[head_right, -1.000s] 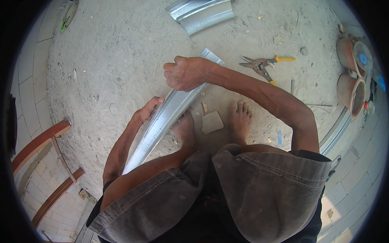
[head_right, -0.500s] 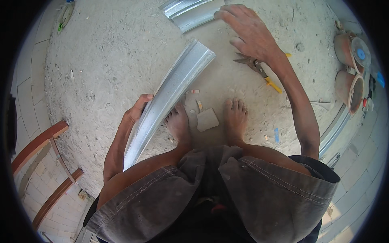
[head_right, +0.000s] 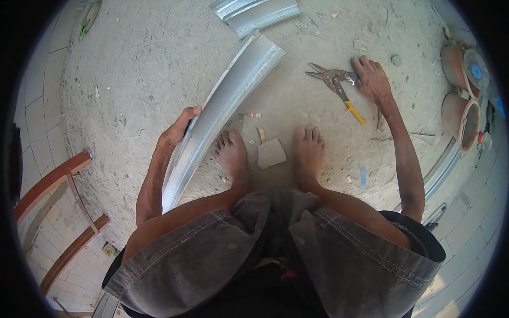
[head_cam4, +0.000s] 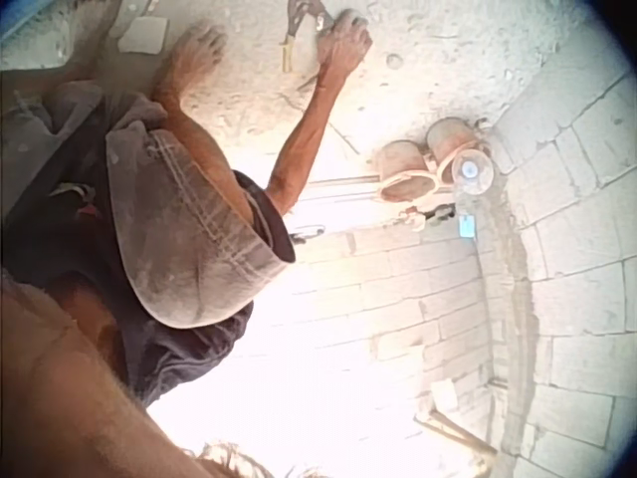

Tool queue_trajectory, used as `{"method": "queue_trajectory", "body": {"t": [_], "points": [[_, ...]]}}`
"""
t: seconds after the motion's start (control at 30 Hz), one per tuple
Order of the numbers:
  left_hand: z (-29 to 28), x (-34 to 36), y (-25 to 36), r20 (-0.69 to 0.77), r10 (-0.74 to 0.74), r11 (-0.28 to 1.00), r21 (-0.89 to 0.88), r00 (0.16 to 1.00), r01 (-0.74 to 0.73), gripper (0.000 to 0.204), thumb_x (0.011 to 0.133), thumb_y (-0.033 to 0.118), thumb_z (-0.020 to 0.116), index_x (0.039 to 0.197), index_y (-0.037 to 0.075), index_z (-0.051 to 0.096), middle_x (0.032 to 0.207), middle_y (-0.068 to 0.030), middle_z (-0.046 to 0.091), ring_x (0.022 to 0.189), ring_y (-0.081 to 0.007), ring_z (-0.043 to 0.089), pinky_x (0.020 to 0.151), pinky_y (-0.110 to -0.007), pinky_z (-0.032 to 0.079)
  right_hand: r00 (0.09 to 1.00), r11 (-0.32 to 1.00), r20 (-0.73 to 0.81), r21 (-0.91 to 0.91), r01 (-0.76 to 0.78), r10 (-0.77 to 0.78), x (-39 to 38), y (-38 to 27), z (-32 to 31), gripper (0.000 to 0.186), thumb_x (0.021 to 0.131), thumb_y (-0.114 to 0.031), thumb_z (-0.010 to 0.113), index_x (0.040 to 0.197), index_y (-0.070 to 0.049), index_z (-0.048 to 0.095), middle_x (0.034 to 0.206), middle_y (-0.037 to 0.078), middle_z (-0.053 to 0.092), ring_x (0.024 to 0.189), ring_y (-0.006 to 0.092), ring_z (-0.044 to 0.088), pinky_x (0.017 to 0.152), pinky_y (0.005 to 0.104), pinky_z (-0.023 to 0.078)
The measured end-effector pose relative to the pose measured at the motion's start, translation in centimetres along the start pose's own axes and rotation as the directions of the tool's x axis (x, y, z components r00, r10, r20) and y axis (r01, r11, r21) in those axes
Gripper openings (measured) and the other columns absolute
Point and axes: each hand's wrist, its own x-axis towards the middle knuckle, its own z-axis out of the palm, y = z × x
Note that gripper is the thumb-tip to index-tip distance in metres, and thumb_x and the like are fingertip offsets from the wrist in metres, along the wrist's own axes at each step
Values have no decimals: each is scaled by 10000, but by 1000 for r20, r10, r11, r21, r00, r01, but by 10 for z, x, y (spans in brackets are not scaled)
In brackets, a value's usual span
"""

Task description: The person holds a metal stud and uses snips to cut notches into the ends and sides of several metal studs.

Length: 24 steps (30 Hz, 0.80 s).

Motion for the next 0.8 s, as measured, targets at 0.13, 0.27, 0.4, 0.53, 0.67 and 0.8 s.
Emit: {"method": "queue_trajectory", "body": {"t": [0.13, 0.27, 0.4, 0.53, 0.67, 0.8], "points": [[13, -7, 22, -81, 39, 994, 108, 996, -30, 981, 701, 768, 493, 1325, 12, 511, 1276, -293, 510, 1145, -417, 491, 899, -576, 361, 878, 956, 479, 245, -162, 26, 0, -1, -45, 413, 746, -179, 536, 1117, 1, 553, 892, 112, 573, 760, 296, 580, 739, 396, 484], [20, 1, 32, -150, 110, 964, 255, 982, -69, 999, 696, 769, 468, 1348, 12, 497, 1359, -318, 441, 1238, -472, 423, 921, -644, 318, 754, 291, 656, 716, -634, 29, -21, -12, -45, 444, 654, -313, 510, 935, 18, 603, 625, 21, 461, 559, 122, 485, 511, 261, 432], [27, 0, 47, -102, 135, 954, 281, 985, -102, 1015, 708, 783, 448, 1373, 17, 462, 1364, -305, 432, 1237, -437, 435, 962, -624, 302, 737, 234, 675, 712, -662, 30, -43, -47, -81, 457, 662, -251, 493, 1044, -11, 564, 648, 32, 479, 419, 82, 394, 365, 233, 330], [41, -14, 68, -107, 126, 934, 348, 986, -81, 977, 725, 753, 459, 1354, 6, 487, 1368, -293, 440, 1242, -438, 439, 962, -608, 328, 692, -126, 716, 681, -722, -96, -65, -88, -116, 440, 664, -208, 471, 1050, -12, 549, 638, 31, 474, 410, 77, 390, 347, 233, 318], [50, -5, 69, -218, 292, 885, 432, 931, -177, 810, 769, 678, 495, 1253, 37, 602, 1142, -256, 630, 1057, -365, 613, 852, -471, 472, 733, -18, 675, 735, -678, -84, -70, -124, -127, 409, 683, -188, 431, 1027, 4, 538, 631, 24, 440, 426, 66, 358, 381, 235, 327], [53, 7, 67, -193, 392, 829, 498, 899, -255, 734, 811, 638, 516, 1227, 42, 620, 1061, -242, 663, 978, -340, 655, 837, -422, 494, 801, 83, 598, 798, -597, 3, -69, -155, -139, 422, 670, -154, 417, 1048, 11, 502, 653, 18, 412, 461, 76, 331, 422, 239, 298]]}}
